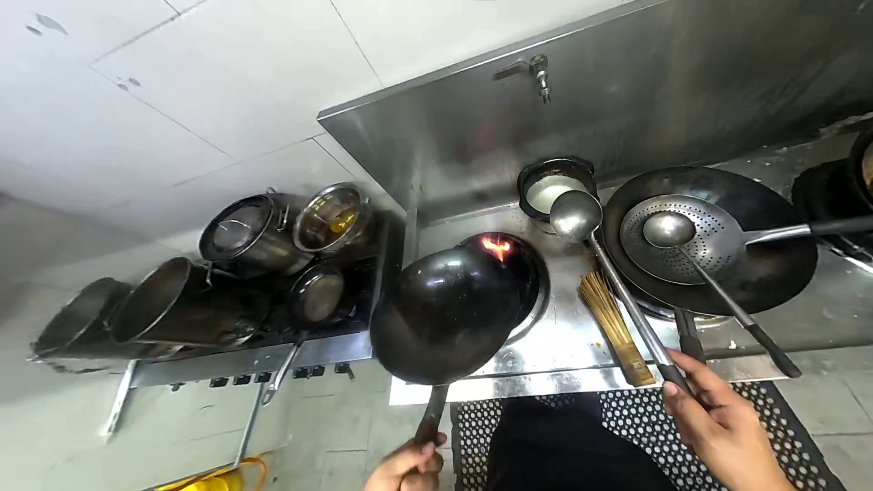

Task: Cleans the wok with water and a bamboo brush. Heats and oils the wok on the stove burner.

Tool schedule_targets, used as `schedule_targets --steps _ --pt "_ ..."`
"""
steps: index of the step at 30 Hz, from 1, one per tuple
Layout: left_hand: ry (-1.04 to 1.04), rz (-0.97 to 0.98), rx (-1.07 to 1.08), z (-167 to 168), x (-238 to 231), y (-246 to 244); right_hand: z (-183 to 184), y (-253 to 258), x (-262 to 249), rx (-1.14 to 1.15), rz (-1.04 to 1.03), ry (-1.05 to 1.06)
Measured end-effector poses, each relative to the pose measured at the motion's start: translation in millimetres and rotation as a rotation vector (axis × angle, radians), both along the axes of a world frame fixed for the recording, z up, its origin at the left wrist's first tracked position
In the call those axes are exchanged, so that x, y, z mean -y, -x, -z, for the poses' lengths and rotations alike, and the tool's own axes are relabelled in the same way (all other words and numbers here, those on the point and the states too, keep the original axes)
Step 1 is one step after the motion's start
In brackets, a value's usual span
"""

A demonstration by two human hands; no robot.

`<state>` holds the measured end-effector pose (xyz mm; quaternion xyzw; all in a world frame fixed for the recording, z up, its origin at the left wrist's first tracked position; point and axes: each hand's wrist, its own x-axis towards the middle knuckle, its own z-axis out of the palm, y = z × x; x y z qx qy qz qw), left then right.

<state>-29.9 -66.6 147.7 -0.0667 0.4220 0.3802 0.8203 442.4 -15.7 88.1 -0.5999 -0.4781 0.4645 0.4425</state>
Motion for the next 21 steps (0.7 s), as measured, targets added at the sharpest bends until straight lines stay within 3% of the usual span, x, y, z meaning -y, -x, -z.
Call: schedule_targets --steps 4,8,11,16,21 --pt "0.121 -0.089 -0.238 -20.0 -81.2 -38.1 -0.1 1.4 -6.1 -0.041 0.012 0.026" --pt "0.018 -0.164 -0.426 -28.8 -158.9 -88.1 -3.0 -3.0 -10.8 -0.058 0.012 0.014" --pt "-0.051 -0.282 -0.468 -38.3 -191.2 -119.1 -4.3 -10.2 -12.5 -0.063 0.017 -0.002" --pt "-0.083 -0.358 -0.463 -47.2 -190.2 -140.9 -5.0 -18.5 -14.5 -0.057 0.057 -0.013" --pt "-0.076 -0.346 -0.224 -43.6 -150.0 -107.1 -3.5 -19.5 -26.0 -0.07 0.098 0.017"
